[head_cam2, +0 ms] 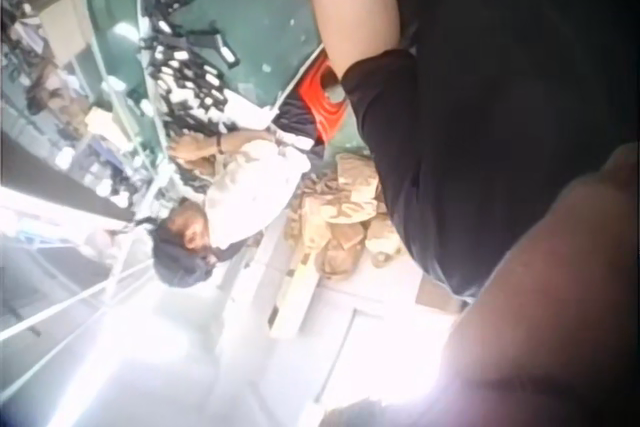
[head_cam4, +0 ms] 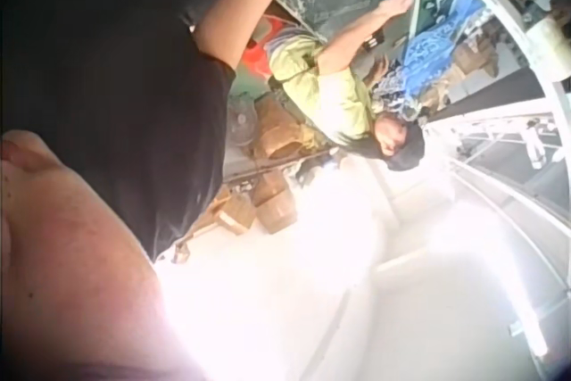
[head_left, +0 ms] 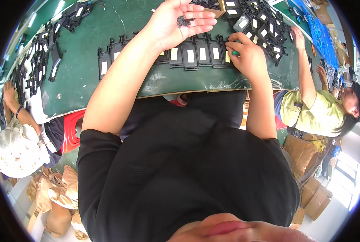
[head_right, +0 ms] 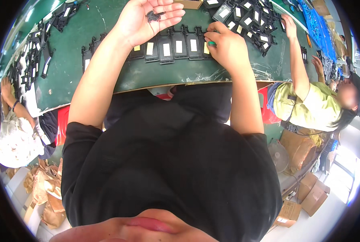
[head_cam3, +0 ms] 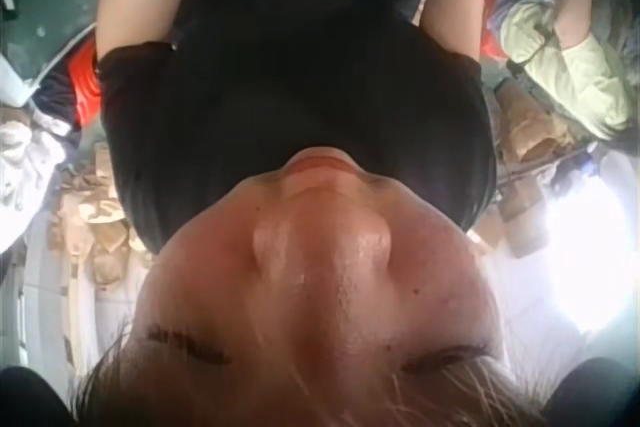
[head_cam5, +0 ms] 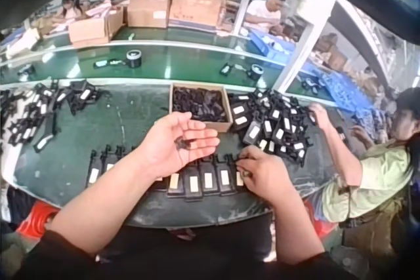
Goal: Manually inserting small electronic components into plastic housings on an assembly line.
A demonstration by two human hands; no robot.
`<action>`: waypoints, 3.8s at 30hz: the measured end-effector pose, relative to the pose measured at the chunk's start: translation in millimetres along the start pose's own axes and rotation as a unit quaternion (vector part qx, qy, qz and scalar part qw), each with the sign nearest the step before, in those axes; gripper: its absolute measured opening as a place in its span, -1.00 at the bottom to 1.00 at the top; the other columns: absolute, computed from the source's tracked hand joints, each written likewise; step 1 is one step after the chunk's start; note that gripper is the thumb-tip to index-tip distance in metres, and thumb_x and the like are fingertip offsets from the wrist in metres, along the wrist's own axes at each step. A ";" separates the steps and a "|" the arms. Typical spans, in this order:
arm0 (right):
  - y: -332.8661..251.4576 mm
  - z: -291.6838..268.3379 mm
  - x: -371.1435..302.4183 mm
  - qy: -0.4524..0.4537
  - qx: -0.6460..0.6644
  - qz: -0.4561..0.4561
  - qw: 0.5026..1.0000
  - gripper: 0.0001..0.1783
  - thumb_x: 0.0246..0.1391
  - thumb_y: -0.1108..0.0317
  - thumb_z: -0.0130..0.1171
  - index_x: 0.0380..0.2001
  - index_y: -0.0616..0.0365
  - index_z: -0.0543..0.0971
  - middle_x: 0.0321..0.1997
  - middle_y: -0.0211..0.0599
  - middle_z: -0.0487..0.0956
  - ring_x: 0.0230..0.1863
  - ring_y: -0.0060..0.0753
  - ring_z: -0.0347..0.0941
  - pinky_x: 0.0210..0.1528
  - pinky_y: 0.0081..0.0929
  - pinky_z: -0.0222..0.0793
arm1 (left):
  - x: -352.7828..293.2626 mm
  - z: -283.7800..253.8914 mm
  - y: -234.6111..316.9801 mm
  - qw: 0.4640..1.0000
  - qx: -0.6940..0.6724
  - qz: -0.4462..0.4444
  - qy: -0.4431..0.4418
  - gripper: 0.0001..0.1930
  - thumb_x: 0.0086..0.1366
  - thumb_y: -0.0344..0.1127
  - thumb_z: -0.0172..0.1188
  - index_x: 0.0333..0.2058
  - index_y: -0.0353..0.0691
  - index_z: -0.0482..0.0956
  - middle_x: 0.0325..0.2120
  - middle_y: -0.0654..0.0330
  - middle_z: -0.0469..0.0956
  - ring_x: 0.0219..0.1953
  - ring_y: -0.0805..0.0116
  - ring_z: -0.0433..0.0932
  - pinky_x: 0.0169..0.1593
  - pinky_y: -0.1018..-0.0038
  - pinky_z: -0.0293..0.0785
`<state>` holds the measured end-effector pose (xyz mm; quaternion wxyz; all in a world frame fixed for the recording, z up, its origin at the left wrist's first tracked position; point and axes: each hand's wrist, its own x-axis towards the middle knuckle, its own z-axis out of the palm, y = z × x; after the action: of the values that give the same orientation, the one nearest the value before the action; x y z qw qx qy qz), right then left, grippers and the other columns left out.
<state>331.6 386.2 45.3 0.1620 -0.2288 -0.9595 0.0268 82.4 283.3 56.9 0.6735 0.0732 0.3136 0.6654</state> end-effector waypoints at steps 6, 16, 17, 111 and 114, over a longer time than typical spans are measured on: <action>0.2 -1.5 -0.5 -0.001 0.001 0.003 1.000 -0.87 0.03 0.36 0.37 -0.30 0.01 0.75 -0.10 -0.58 0.64 -0.34 -0.24 0.64 -0.28 -0.31 0.58 | -3.3 8.6 -1.8 0.999 -0.039 -0.027 -0.004 -0.58 0.49 -0.11 -0.05 -0.11 -0.46 0.50 0.04 -0.36 0.55 0.16 -0.28 0.54 0.32 -0.08 0.44; -39.3 -33.9 9.3 0.204 0.135 -0.006 0.970 -0.83 0.01 0.58 0.36 -0.29 0.16 0.70 -0.26 -0.26 0.68 -0.31 -0.27 0.66 -0.25 -0.45 0.57 | -18.3 28.6 1.5 0.995 -0.017 -0.095 -0.036 -0.47 0.56 0.01 -0.11 0.08 -0.47 0.39 0.14 -0.38 0.47 0.24 -0.29 0.49 0.33 -0.05 0.44; -46.2 -34.6 13.2 0.206 0.151 -0.024 0.966 -0.81 0.00 0.59 0.36 -0.27 0.17 0.71 -0.25 -0.26 0.68 -0.31 -0.27 0.66 -0.24 -0.45 0.58 | -14.3 21.0 -2.6 0.995 -0.017 -0.096 -0.035 -0.47 0.56 0.01 -0.11 0.08 -0.47 0.39 0.14 -0.38 0.47 0.24 -0.29 0.49 0.33 -0.05 0.44; -10.2 -30.5 -26.7 0.152 0.131 0.041 0.979 -0.83 0.03 0.56 0.33 -0.27 0.15 0.61 -0.05 -0.27 0.61 -0.10 -0.07 0.62 -0.11 -0.29 0.56 | -0.7 -11.1 5.3 0.998 -0.029 0.048 0.003 -0.73 0.43 -0.20 0.07 -0.20 -0.35 0.50 -0.48 0.27 0.31 -0.44 0.40 0.27 -0.33 0.45 0.32; -11.8 -29.4 -18.5 0.146 0.112 0.049 0.982 -0.84 0.04 0.52 0.35 -0.28 0.12 0.62 -0.03 -0.35 0.61 -0.20 -0.14 0.63 -0.21 -0.31 0.56 | 4.3 -8.1 3.0 0.998 0.001 0.056 0.005 -0.70 0.43 -0.18 0.08 -0.15 -0.38 0.48 -0.41 0.21 0.38 -0.39 0.33 0.36 -0.22 0.33 0.46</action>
<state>351.6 366.8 69.1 0.3235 -0.2575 -0.9040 0.1087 75.3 285.1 50.6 0.6334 0.0885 0.3131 0.7021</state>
